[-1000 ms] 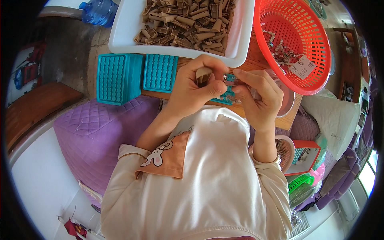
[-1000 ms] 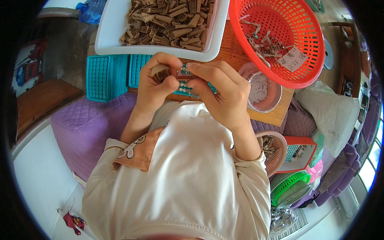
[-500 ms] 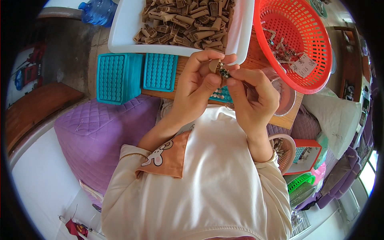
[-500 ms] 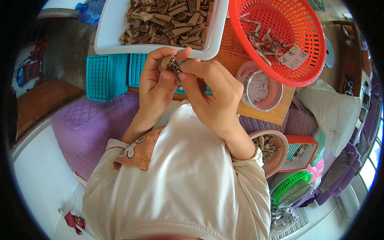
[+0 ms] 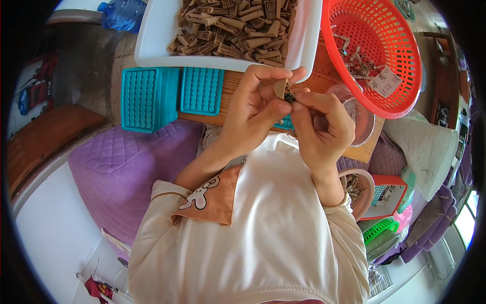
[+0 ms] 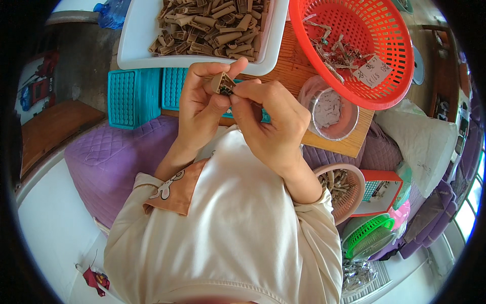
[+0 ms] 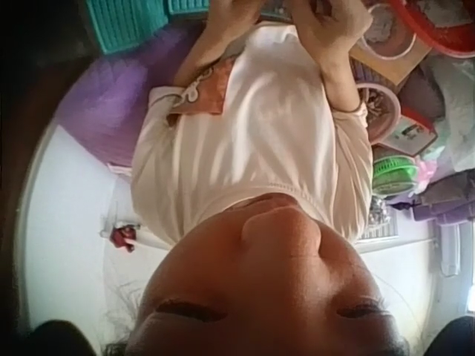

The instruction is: The person assembles a plastic base by hand, fitting small plastic and metal components together.

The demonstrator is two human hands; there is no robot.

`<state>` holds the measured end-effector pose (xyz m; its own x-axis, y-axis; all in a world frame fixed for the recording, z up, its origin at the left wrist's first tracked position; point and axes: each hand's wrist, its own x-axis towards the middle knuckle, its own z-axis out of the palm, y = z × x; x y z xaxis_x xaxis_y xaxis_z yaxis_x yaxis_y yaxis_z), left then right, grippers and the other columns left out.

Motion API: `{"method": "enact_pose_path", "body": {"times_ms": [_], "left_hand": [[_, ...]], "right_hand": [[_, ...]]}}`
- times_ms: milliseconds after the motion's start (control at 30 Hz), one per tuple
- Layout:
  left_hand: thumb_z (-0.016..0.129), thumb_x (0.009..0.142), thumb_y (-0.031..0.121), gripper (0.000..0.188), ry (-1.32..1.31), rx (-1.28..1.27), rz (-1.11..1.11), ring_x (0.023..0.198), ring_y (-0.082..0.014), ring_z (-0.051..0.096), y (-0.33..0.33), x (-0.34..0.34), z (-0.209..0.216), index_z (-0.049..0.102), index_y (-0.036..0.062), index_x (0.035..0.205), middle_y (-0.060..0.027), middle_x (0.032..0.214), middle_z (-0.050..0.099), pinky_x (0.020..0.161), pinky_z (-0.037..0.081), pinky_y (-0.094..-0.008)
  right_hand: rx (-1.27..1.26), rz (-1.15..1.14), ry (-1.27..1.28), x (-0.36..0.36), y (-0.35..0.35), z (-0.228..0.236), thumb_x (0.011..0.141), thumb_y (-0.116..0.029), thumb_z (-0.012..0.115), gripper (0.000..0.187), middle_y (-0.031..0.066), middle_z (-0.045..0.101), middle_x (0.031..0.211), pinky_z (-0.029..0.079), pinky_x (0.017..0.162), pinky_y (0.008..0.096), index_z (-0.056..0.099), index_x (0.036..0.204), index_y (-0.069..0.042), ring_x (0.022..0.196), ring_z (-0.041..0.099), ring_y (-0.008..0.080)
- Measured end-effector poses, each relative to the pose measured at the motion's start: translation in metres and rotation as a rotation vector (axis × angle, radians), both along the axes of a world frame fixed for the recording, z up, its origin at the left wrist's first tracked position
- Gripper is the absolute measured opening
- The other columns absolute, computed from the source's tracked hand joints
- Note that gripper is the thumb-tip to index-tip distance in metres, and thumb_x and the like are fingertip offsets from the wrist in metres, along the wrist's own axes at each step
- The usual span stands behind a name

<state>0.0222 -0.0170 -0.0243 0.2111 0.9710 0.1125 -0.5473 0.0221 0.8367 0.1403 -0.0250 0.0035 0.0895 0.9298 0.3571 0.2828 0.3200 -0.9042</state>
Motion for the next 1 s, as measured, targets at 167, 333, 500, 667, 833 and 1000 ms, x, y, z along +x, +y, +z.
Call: {"method": "enact_pose_path", "body": {"times_ms": [167,333,500,667,833,1000], "left_hand": [[0.051,0.084,0.014,0.038,-0.065,-0.024,0.015,0.103,-0.0149,0.048,0.002,-0.003,-0.001,0.037,-0.0002,0.116,-0.0159,0.119,0.045,0.085,0.041,-0.0256],[0.051,0.084,0.019,0.045,-0.055,-0.129,-0.090,0.102,-0.0133,0.048,0.000,-0.006,-0.004,0.035,-0.0010,0.121,-0.0134,0.117,0.047,0.085,0.041,-0.0250],[0.051,0.084,0.020,0.043,-0.061,-0.192,-0.103,0.098,-0.0131,0.051,0.002,-0.005,0.000,0.037,0.0007,0.120,-0.0128,0.115,0.049,0.082,0.042,-0.0242],[0.050,0.085,0.017,0.034,-0.094,-0.326,-0.006,0.091,-0.0158,0.057,0.003,-0.008,0.005,0.041,0.0029,0.114,-0.0133,0.113,0.050,0.061,0.050,-0.0202],[0.049,0.085,0.016,0.033,-0.115,-0.320,0.058,0.091,-0.0173,0.057,0.001,-0.006,0.011,0.040,0.0034,0.114,-0.0141,0.112,0.050,0.052,0.051,-0.0197],[0.049,0.085,0.016,0.034,-0.142,-0.316,0.049,0.091,-0.0193,0.057,-0.002,-0.005,0.016,0.038,0.0029,0.114,-0.0146,0.112,0.049,0.049,0.052,-0.0202]], "right_hand": [[0.124,0.164,-0.245,0.004,0.006,0.004,0.067,0.006,0.061,0.019,0.0082,0.054,0.077,0.043,0.050,0.0226,0.061,0.084,-0.003,0.059,0.055,0.0150],[0.006,0.133,-0.203,0.004,0.002,-0.006,0.068,0.006,0.060,0.021,0.0072,0.051,0.078,0.042,0.050,0.0224,0.062,0.086,-0.005,0.062,0.053,0.0141],[-0.033,0.080,-0.146,0.004,0.001,-0.007,0.069,0.006,0.059,0.019,0.0051,0.052,0.078,0.037,0.046,0.0206,0.061,0.085,-0.004,0.057,0.047,0.0094],[-0.275,-0.012,0.114,0.003,-0.004,-0.009,0.074,0.005,0.057,0.013,0.0025,0.051,0.077,0.033,0.045,0.0175,0.057,0.086,-0.001,0.055,0.041,0.0041],[-0.236,-0.004,0.243,0.000,-0.003,-0.011,0.076,0.003,0.057,0.013,0.0010,0.049,0.074,0.033,0.047,0.0158,0.055,0.088,0.001,0.055,0.041,0.0027],[-0.240,-0.031,0.271,0.001,-0.003,-0.014,0.075,0.003,0.058,0.014,0.0012,0.050,0.074,0.034,0.048,0.0160,0.053,0.089,0.002,0.055,0.041,0.0027]]}}
